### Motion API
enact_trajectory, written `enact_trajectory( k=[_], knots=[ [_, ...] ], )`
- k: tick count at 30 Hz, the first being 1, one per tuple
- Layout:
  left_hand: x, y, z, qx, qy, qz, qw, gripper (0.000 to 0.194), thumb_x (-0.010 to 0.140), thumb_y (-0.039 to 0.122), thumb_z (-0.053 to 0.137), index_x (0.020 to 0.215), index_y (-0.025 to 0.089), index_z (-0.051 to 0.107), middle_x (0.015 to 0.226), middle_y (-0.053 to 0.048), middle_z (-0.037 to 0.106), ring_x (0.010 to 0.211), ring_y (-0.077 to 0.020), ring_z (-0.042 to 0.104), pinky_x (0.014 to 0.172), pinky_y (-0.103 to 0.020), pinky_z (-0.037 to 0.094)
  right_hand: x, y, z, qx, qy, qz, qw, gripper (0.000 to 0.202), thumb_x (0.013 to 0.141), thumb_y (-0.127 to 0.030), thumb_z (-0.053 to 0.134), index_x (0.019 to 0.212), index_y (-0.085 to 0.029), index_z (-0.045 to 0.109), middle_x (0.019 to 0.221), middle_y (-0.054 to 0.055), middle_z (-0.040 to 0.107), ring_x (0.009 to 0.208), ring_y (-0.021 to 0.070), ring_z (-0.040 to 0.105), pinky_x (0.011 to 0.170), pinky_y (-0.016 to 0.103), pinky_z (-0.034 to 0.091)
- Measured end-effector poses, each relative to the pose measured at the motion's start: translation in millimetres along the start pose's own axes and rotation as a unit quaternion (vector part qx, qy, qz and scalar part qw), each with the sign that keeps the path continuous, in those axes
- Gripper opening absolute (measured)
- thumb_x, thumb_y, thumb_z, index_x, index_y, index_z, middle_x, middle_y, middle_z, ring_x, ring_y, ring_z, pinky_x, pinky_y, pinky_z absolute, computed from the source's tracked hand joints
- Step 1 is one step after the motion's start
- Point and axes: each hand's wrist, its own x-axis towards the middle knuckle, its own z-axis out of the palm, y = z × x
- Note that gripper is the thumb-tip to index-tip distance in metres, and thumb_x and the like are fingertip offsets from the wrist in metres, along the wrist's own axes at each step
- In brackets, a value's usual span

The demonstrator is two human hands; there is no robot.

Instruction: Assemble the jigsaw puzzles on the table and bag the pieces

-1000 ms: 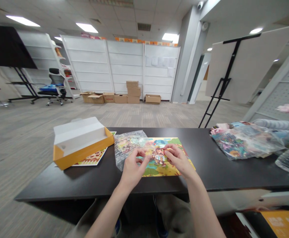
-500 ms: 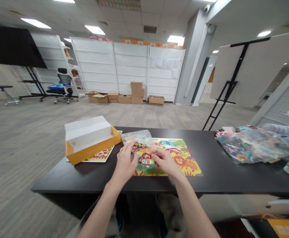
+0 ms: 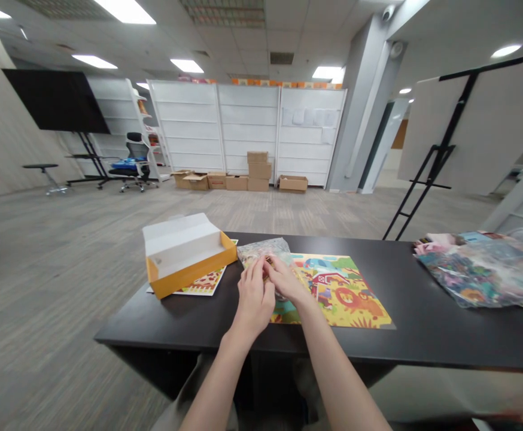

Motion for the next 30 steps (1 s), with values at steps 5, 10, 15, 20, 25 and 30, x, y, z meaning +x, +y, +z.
enact_trajectory(
  k=[5, 10, 15, 20, 25, 30],
  knots=[
    [-1, -7, 3.0, 0.031, -0.003, 0.016, 0.999, 0.066, 0.081, 0.019, 0.053, 0.147, 0.014, 0.043, 0.149, -0.019, 0.049, 0.141, -0.0343, 0.042, 0.116, -0.057, 0.034, -24, -16, -34, -0.017, -0.126, -0.039, 0.991, 0.028, 0.090, -0.037, 0.058, 0.111, -0.023, 0.070, 0.099, 0.005, 0.071, 0.085, 0.0210, 0.066, 0.081, 0.036, 0.054],
    [-4, 10, -0.3, 0.047, 0.014, 0.070, 0.996, 0.059, 0.080, 0.012, 0.054, 0.139, 0.019, 0.050, 0.147, -0.015, 0.051, 0.139, -0.0315, 0.044, 0.115, -0.052, 0.035, -44, -10, -101, -0.088, -0.060, 0.032, 0.994, 0.032, 0.092, -0.043, 0.054, 0.105, -0.019, 0.073, 0.093, 0.006, 0.075, 0.079, 0.0216, 0.069, 0.071, 0.034, 0.055],
    [-14, 40, 7.8, 0.039, -0.074, 0.178, 0.981, 0.027, 0.092, 0.015, 0.050, 0.114, 0.022, 0.064, 0.115, -0.011, 0.069, 0.112, -0.0271, 0.063, 0.100, -0.043, 0.047, -45, 32, -155, -0.369, 0.093, 0.109, 0.918, 0.029, 0.092, -0.031, 0.053, 0.105, -0.014, 0.073, 0.111, 0.017, 0.074, 0.102, 0.0293, 0.069, 0.094, 0.042, 0.049],
    [-28, 51, 39.8, 0.093, -0.233, 0.208, 0.945, 0.018, 0.094, 0.018, 0.053, 0.106, 0.019, 0.066, 0.105, -0.011, 0.070, 0.101, -0.0277, 0.064, 0.088, -0.040, 0.052, -47, 57, -159, -0.482, 0.013, 0.098, 0.871, 0.044, 0.093, -0.040, 0.057, 0.126, -0.014, 0.067, 0.135, 0.019, 0.064, 0.126, 0.0336, 0.059, 0.107, 0.042, 0.041],
    [-29, 53, 57.0, 0.146, -0.234, 0.161, 0.948, 0.020, 0.095, 0.027, 0.059, 0.111, 0.017, 0.065, 0.116, -0.011, 0.067, 0.107, -0.0288, 0.061, 0.097, -0.045, 0.049, -54, 58, -156, -0.503, 0.011, 0.123, 0.856, 0.053, 0.087, -0.048, 0.066, 0.129, -0.015, 0.066, 0.131, 0.019, 0.066, 0.119, 0.0369, 0.062, 0.101, 0.045, 0.044],
    [-24, 51, 57.5, 0.151, -0.241, 0.140, 0.948, 0.015, 0.092, 0.030, 0.065, 0.099, 0.018, 0.066, 0.105, -0.008, 0.067, 0.101, -0.0269, 0.061, 0.089, -0.040, 0.051, -60, 62, -164, -0.464, 0.018, 0.121, 0.877, 0.046, 0.078, -0.044, 0.076, 0.113, -0.014, 0.073, 0.119, 0.019, 0.070, 0.115, 0.0353, 0.063, 0.100, 0.042, 0.045]
  ],
)
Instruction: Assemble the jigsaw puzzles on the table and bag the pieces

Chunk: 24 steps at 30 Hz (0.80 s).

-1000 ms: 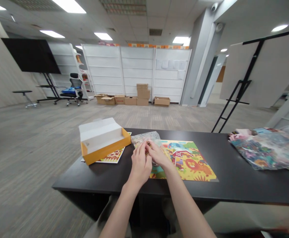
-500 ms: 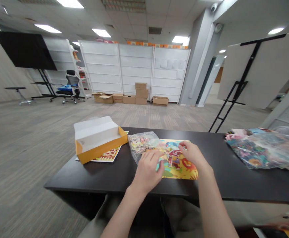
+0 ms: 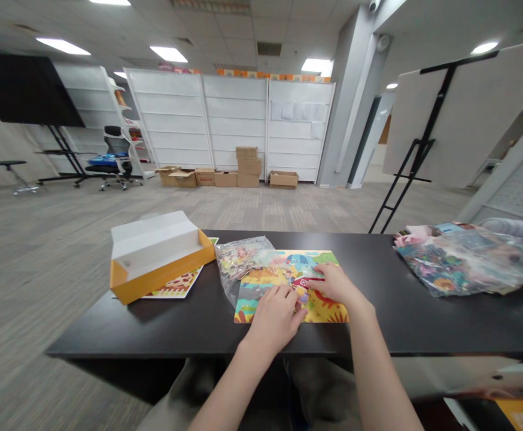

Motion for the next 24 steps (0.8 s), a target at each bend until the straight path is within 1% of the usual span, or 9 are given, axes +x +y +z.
enact_trajectory(
  k=[2, 4, 6, 8, 11, 16, 19, 21, 24],
  knots=[
    [0, -2, 0.6, -0.016, 0.003, -0.002, 1.000, 0.014, 0.090, 0.029, 0.067, 0.099, 0.018, 0.066, 0.104, -0.007, 0.067, 0.101, -0.0263, 0.061, 0.088, -0.038, 0.051, -1, 5, 0, 0.048, 0.009, 0.004, 0.999, 0.042, 0.074, -0.038, 0.077, 0.108, -0.014, 0.072, 0.114, 0.018, 0.072, 0.110, 0.0326, 0.065, 0.096, 0.039, 0.047],
    [0, -4, 2.2, -0.037, 0.009, -0.003, 0.999, 0.013, 0.089, 0.027, 0.068, 0.099, 0.019, 0.066, 0.106, -0.007, 0.067, 0.102, -0.0253, 0.061, 0.089, -0.037, 0.051, -3, 10, -1, 0.116, 0.024, 0.016, 0.993, 0.033, 0.073, -0.033, 0.075, 0.101, -0.015, 0.071, 0.106, 0.015, 0.073, 0.102, 0.0292, 0.068, 0.090, 0.037, 0.050],
    [0, -6, 4.2, -0.051, 0.016, -0.003, 0.999, 0.014, 0.087, 0.026, 0.069, 0.099, 0.019, 0.066, 0.110, -0.007, 0.067, 0.105, -0.0253, 0.061, 0.093, -0.038, 0.050, -5, 13, -2, 0.193, 0.037, 0.017, 0.980, 0.022, 0.075, -0.031, 0.069, 0.093, -0.017, 0.068, 0.097, 0.011, 0.074, 0.093, 0.0262, 0.069, 0.083, 0.035, 0.051],
    [0, -6, 5.5, -0.053, 0.019, -0.005, 0.998, 0.015, 0.087, 0.027, 0.069, 0.099, 0.019, 0.066, 0.112, -0.007, 0.068, 0.108, -0.0265, 0.060, 0.097, -0.041, 0.048, -8, 15, -2, 0.268, 0.037, 0.006, 0.963, 0.018, 0.076, -0.033, 0.066, 0.087, -0.019, 0.065, 0.089, 0.009, 0.074, 0.086, 0.0246, 0.069, 0.078, 0.034, 0.052],
    [0, -6, 5.5, -0.047, 0.017, -0.006, 0.999, 0.014, 0.087, 0.029, 0.069, 0.098, 0.019, 0.067, 0.110, -0.008, 0.069, 0.108, -0.0276, 0.060, 0.099, -0.043, 0.047, -12, 15, -1, 0.357, 0.038, 0.007, 0.934, 0.023, 0.075, -0.039, 0.065, 0.086, -0.019, 0.063, 0.083, 0.007, 0.074, 0.079, 0.0242, 0.069, 0.072, 0.034, 0.052],
    [-1, -5, 3.2, -0.045, 0.012, -0.007, 0.999, 0.012, 0.089, 0.029, 0.066, 0.097, 0.020, 0.067, 0.110, -0.008, 0.069, 0.109, -0.0274, 0.060, 0.099, -0.043, 0.047, -13, 14, 1, 0.440, 0.056, 0.048, 0.895, 0.031, 0.067, -0.045, 0.071, 0.083, -0.020, 0.062, 0.077, 0.006, 0.073, 0.073, 0.0241, 0.069, 0.066, 0.033, 0.051],
    [-1, -5, 3.8, -0.047, 0.013, -0.011, 0.999, 0.012, 0.088, 0.028, 0.066, 0.097, 0.020, 0.067, 0.112, -0.008, 0.068, 0.110, -0.0276, 0.060, 0.100, -0.044, 0.046, -14, 13, 1, 0.488, 0.042, 0.078, 0.868, 0.037, 0.063, -0.048, 0.076, 0.082, -0.021, 0.062, 0.074, 0.005, 0.073, 0.069, 0.0233, 0.068, 0.064, 0.033, 0.051],
    [-1, -5, 4.7, -0.045, 0.018, -0.019, 0.999, 0.015, 0.088, 0.029, 0.067, 0.100, 0.020, 0.067, 0.114, -0.008, 0.068, 0.112, -0.0285, 0.059, 0.101, -0.045, 0.045, -16, 12, -1, 0.512, 0.029, 0.090, 0.854, 0.039, 0.061, -0.049, 0.079, 0.082, -0.021, 0.062, 0.074, 0.004, 0.073, 0.069, 0.0223, 0.068, 0.065, 0.032, 0.052],
    [-1, -6, 5.5, -0.046, 0.019, -0.029, 0.998, 0.024, 0.087, 0.031, 0.067, 0.108, 0.019, 0.065, 0.114, -0.009, 0.068, 0.112, -0.0296, 0.058, 0.099, -0.045, 0.046, -20, 10, -5, 0.532, 0.010, 0.085, 0.842, 0.041, 0.060, -0.048, 0.082, 0.084, -0.020, 0.063, 0.076, 0.003, 0.073, 0.071, 0.0204, 0.068, 0.066, 0.030, 0.052]
  ],
)
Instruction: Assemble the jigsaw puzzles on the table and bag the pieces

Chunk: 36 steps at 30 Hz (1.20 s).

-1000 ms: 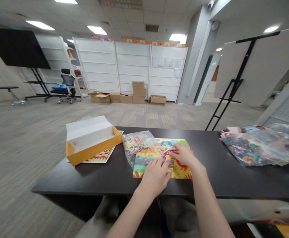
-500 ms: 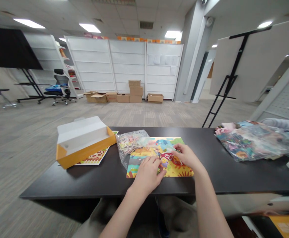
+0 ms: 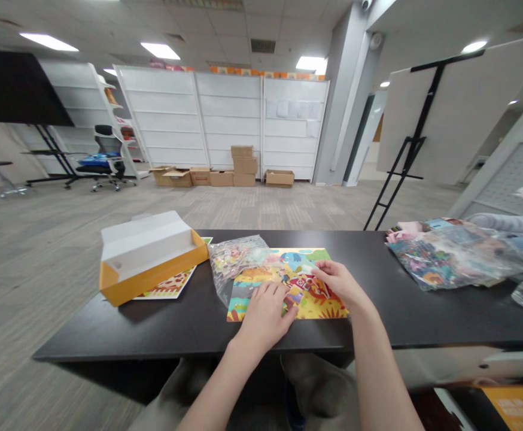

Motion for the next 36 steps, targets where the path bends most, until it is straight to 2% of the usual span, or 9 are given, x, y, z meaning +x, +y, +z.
enact_trajectory(
  k=[4, 8, 13, 16, 21, 27, 32, 36],
  knots=[
    [0, 1, -1.1, -0.009, -0.010, -0.010, 1.000, 0.025, 0.088, 0.027, 0.066, 0.111, 0.019, 0.064, 0.114, -0.009, 0.069, 0.112, -0.0297, 0.059, 0.098, -0.045, 0.046, -2, -3, 2, -0.017, -0.027, -0.008, 0.999, 0.038, 0.062, -0.046, 0.082, 0.080, -0.020, 0.062, 0.074, 0.002, 0.070, 0.068, 0.0183, 0.066, 0.063, 0.027, 0.049],
    [1, 2, -2.8, -0.020, -0.015, -0.025, 0.999, 0.026, 0.088, 0.024, 0.063, 0.114, 0.019, 0.063, 0.116, -0.009, 0.070, 0.113, -0.0296, 0.059, 0.099, -0.045, 0.045, 1, 1, 8, -0.106, -0.021, -0.008, 0.994, 0.025, 0.069, -0.040, 0.074, 0.077, -0.019, 0.063, 0.071, 0.002, 0.069, 0.065, 0.0182, 0.065, 0.062, 0.027, 0.048],
    [2, 4, -4.2, -0.040, -0.016, -0.043, 0.998, 0.023, 0.087, 0.017, 0.060, 0.109, 0.020, 0.063, 0.113, -0.008, 0.070, 0.111, -0.0279, 0.059, 0.096, -0.043, 0.045, 1, 3, 16, -0.281, 0.015, -0.056, 0.958, 0.010, 0.074, -0.028, 0.067, 0.078, -0.019, 0.068, 0.081, 0.005, 0.074, 0.075, 0.0202, 0.067, 0.070, 0.030, 0.048],
    [2, 5, -4.8, -0.054, -0.012, -0.059, 0.997, 0.023, 0.084, 0.013, 0.058, 0.105, 0.021, 0.062, 0.110, -0.006, 0.070, 0.109, -0.0271, 0.059, 0.093, -0.042, 0.045, -2, -1, 21, -0.318, 0.023, -0.073, 0.945, 0.006, 0.075, -0.026, 0.067, 0.076, -0.020, 0.068, 0.084, 0.006, 0.075, 0.080, 0.0218, 0.068, 0.076, 0.032, 0.048],
    [4, 4, -4.0, -0.085, -0.020, -0.078, 0.993, 0.022, 0.080, 0.007, 0.058, 0.096, 0.023, 0.061, 0.103, -0.004, 0.069, 0.106, -0.0263, 0.059, 0.091, -0.042, 0.044, -7, -6, 26, -0.335, 0.033, -0.082, 0.938, 0.002, 0.074, -0.022, 0.069, 0.072, -0.022, 0.068, 0.084, 0.005, 0.075, 0.082, 0.0235, 0.069, 0.078, 0.033, 0.048],
    [7, 3, 0.6, -0.101, -0.007, -0.101, 0.990, 0.025, 0.076, 0.003, 0.057, 0.092, 0.022, 0.059, 0.102, -0.004, 0.067, 0.105, -0.0256, 0.059, 0.091, -0.042, 0.043, -4, 0, 22, -0.325, 0.009, -0.097, 0.941, 0.005, 0.076, -0.025, 0.066, 0.073, -0.022, 0.065, 0.082, 0.004, 0.074, 0.080, 0.0218, 0.067, 0.077, 0.032, 0.048],
    [7, -3, 1.5, -0.150, 0.020, -0.066, 0.986, 0.030, 0.074, 0.000, 0.055, 0.095, 0.022, 0.058, 0.104, -0.003, 0.063, 0.099, -0.0210, 0.062, 0.088, -0.037, 0.047, -1, 4, 19, -0.252, -0.017, -0.105, 0.962, 0.011, 0.075, -0.032, 0.066, 0.075, -0.021, 0.062, 0.079, 0.003, 0.071, 0.078, 0.0211, 0.067, 0.076, 0.032, 0.049],
    [5, -6, -2.2, -0.180, 0.032, -0.051, 0.982, 0.033, 0.074, 0.002, 0.059, 0.101, 0.021, 0.058, 0.108, -0.005, 0.062, 0.102, -0.0211, 0.062, 0.092, -0.036, 0.049, -4, -1, 13, -0.169, -0.021, -0.094, 0.981, 0.022, 0.073, -0.041, 0.069, 0.074, -0.020, 0.063, 0.074, 0.002, 0.070, 0.072, 0.0196, 0.065, 0.070, 0.031, 0.050]
  ],
)
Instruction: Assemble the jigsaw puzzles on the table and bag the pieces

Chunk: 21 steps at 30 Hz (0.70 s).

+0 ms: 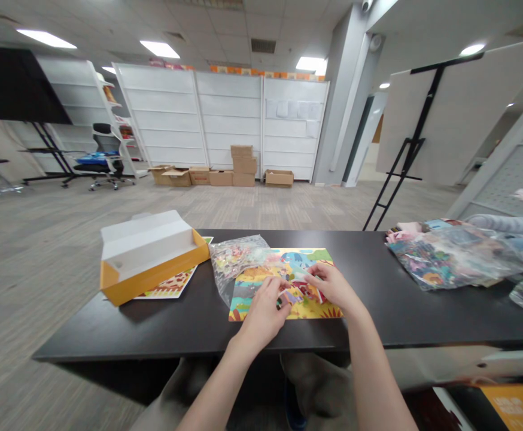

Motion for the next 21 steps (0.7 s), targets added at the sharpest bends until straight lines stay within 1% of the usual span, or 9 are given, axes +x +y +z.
enact_trajectory(
  k=[2, 4, 7, 10, 13, 16, 19, 21],
  knots=[
    [-1, 0, -1.9, 0.002, 0.002, -0.004, 1.000, 0.035, 0.074, 0.003, 0.061, 0.104, 0.021, 0.058, 0.110, -0.006, 0.064, 0.105, -0.0225, 0.063, 0.093, -0.038, 0.050, -2, -4, -3, 0.046, 0.009, 0.017, 0.999, 0.030, 0.069, -0.047, 0.074, 0.074, -0.020, 0.063, 0.073, 0.003, 0.070, 0.070, 0.0200, 0.065, 0.065, 0.030, 0.050],
    [-1, -1, -2.6, 0.003, 0.008, -0.014, 1.000, 0.038, 0.074, 0.005, 0.063, 0.108, 0.021, 0.058, 0.112, -0.006, 0.065, 0.102, -0.0226, 0.064, 0.092, -0.038, 0.051, -5, -7, -5, 0.087, 0.009, 0.039, 0.995, 0.038, 0.064, -0.052, 0.079, 0.075, -0.020, 0.063, 0.072, 0.004, 0.071, 0.068, 0.0208, 0.066, 0.061, 0.029, 0.050],
    [1, -7, -0.1, -0.024, 0.022, -0.042, 0.999, 0.038, 0.076, 0.008, 0.064, 0.111, 0.021, 0.058, 0.116, -0.006, 0.068, 0.087, -0.0196, 0.067, 0.080, -0.036, 0.056, -8, -12, -2, 0.124, -0.013, 0.069, 0.990, 0.044, 0.059, -0.054, 0.084, 0.078, -0.020, 0.064, 0.070, 0.003, 0.070, 0.065, 0.0201, 0.066, 0.058, 0.029, 0.049],
    [5, -17, 5.7, -0.098, 0.041, -0.074, 0.992, 0.033, 0.080, 0.012, 0.064, 0.111, 0.021, 0.060, 0.112, -0.007, 0.071, 0.085, -0.0193, 0.071, 0.074, -0.033, 0.059, -10, -17, 0, 0.146, -0.006, 0.069, 0.987, 0.047, 0.057, -0.056, 0.087, 0.077, -0.019, 0.064, 0.071, 0.003, 0.071, 0.064, 0.0193, 0.066, 0.060, 0.029, 0.051],
    [10, -21, 9.5, -0.224, 0.046, -0.122, 0.966, 0.030, 0.082, 0.018, 0.067, 0.111, 0.019, 0.059, 0.104, -0.008, 0.074, 0.082, -0.0202, 0.074, 0.071, -0.033, 0.061, -12, -22, 0, 0.175, 0.013, 0.052, 0.983, 0.048, 0.058, -0.057, 0.086, 0.079, -0.020, 0.065, 0.075, 0.004, 0.073, 0.068, 0.0200, 0.068, 0.065, 0.031, 0.054],
    [13, -16, 6.7, -0.335, 0.049, -0.147, 0.929, 0.035, 0.079, 0.024, 0.075, 0.110, 0.017, 0.060, 0.105, -0.010, 0.074, 0.082, -0.0204, 0.075, 0.073, -0.034, 0.063, -12, -24, 2, 0.170, -0.007, 0.045, 0.984, 0.047, 0.059, -0.055, 0.087, 0.081, -0.019, 0.067, 0.076, 0.004, 0.074, 0.069, 0.0198, 0.068, 0.067, 0.031, 0.054],
    [13, -9, 0.7, -0.395, 0.040, -0.149, 0.906, 0.046, 0.072, 0.029, 0.083, 0.110, 0.016, 0.062, 0.108, -0.011, 0.075, 0.084, -0.0207, 0.076, 0.081, -0.035, 0.062, -9, -21, 8, 0.158, -0.018, 0.031, 0.987, 0.043, 0.061, -0.052, 0.086, 0.081, -0.018, 0.069, 0.077, 0.004, 0.074, 0.069, 0.0196, 0.068, 0.067, 0.031, 0.053],
    [12, -7, -1.9, -0.408, 0.042, -0.150, 0.900, 0.048, 0.070, 0.033, 0.085, 0.109, 0.015, 0.063, 0.110, -0.012, 0.075, 0.086, -0.0211, 0.076, 0.081, -0.035, 0.062, -7, -20, 13, 0.149, -0.020, 0.017, 0.988, 0.040, 0.064, -0.051, 0.084, 0.081, -0.017, 0.070, 0.077, 0.004, 0.074, 0.069, 0.0194, 0.068, 0.068, 0.031, 0.053]
  ],
)
